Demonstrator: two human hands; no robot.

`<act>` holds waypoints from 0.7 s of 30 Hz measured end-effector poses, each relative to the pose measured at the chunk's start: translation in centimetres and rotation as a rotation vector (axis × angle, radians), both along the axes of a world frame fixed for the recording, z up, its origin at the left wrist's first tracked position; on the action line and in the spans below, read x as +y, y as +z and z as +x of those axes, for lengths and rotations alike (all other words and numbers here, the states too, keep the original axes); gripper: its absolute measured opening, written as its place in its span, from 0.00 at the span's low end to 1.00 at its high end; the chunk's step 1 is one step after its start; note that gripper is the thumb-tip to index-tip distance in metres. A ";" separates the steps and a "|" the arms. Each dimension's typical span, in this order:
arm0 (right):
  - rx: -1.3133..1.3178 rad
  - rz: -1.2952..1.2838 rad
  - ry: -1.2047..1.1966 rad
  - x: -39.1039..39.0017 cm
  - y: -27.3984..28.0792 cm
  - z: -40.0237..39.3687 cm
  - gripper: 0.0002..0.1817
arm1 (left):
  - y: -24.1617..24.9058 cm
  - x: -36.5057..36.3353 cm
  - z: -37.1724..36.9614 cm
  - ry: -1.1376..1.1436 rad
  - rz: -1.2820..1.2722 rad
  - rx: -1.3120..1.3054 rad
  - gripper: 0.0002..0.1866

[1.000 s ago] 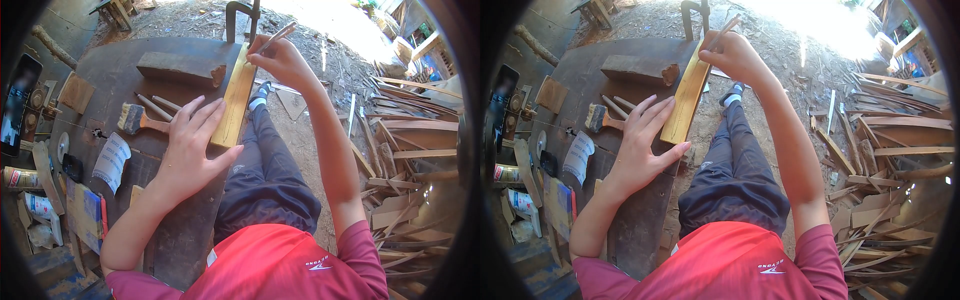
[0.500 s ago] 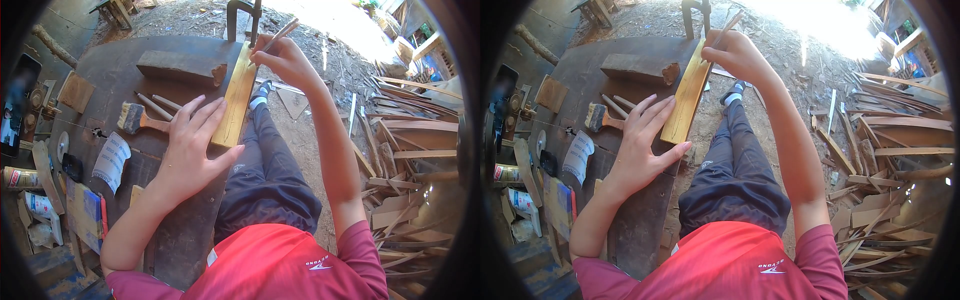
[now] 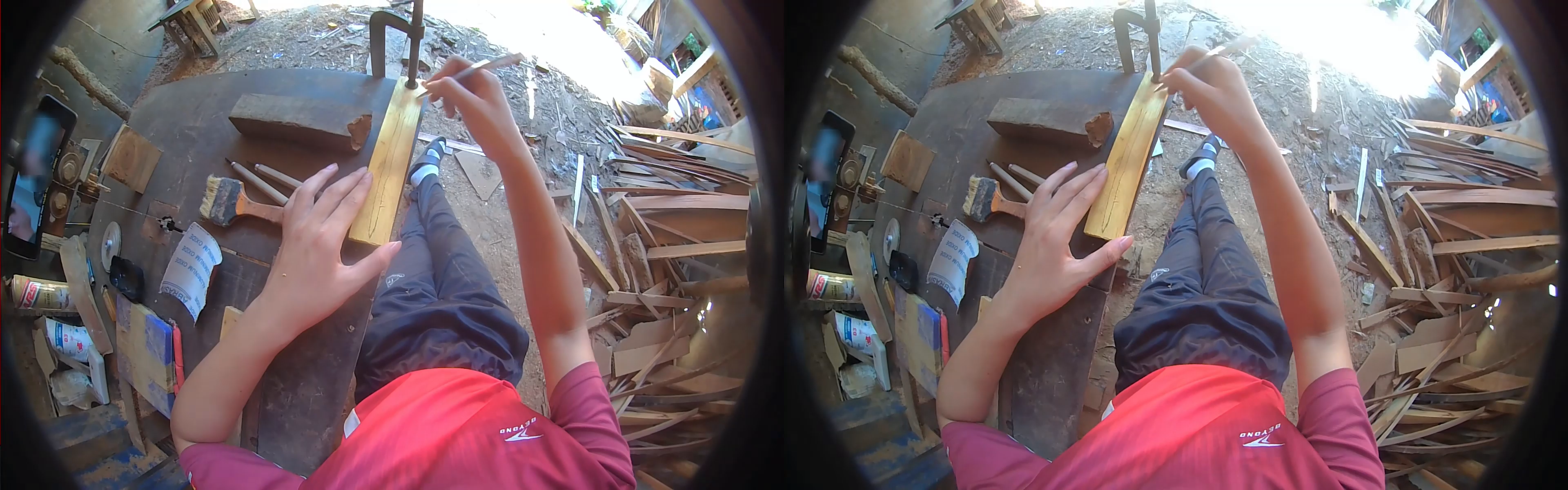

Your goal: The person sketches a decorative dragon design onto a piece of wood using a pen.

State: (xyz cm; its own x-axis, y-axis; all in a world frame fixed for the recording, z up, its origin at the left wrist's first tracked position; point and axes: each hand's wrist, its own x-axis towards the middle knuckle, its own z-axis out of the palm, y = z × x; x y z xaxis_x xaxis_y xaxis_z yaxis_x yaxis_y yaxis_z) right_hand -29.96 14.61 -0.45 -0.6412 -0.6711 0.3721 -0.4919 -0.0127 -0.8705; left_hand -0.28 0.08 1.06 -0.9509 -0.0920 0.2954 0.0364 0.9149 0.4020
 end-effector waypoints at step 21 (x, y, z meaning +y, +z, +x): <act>0.521 -0.130 -0.101 2.0 -6.1 13.7 0.17 | 1.1 2.0 -0.6 -0.056 0.266 -0.008 0.41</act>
State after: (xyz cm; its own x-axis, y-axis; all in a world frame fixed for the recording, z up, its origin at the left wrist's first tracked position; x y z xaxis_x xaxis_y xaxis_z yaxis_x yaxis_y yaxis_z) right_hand -16.29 16.64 -6.56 -0.4085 -0.5432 0.7335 -0.8620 -0.0346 -0.5057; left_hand -0.90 2.09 2.14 -0.9589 -0.1130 0.2604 0.0795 0.7737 0.6285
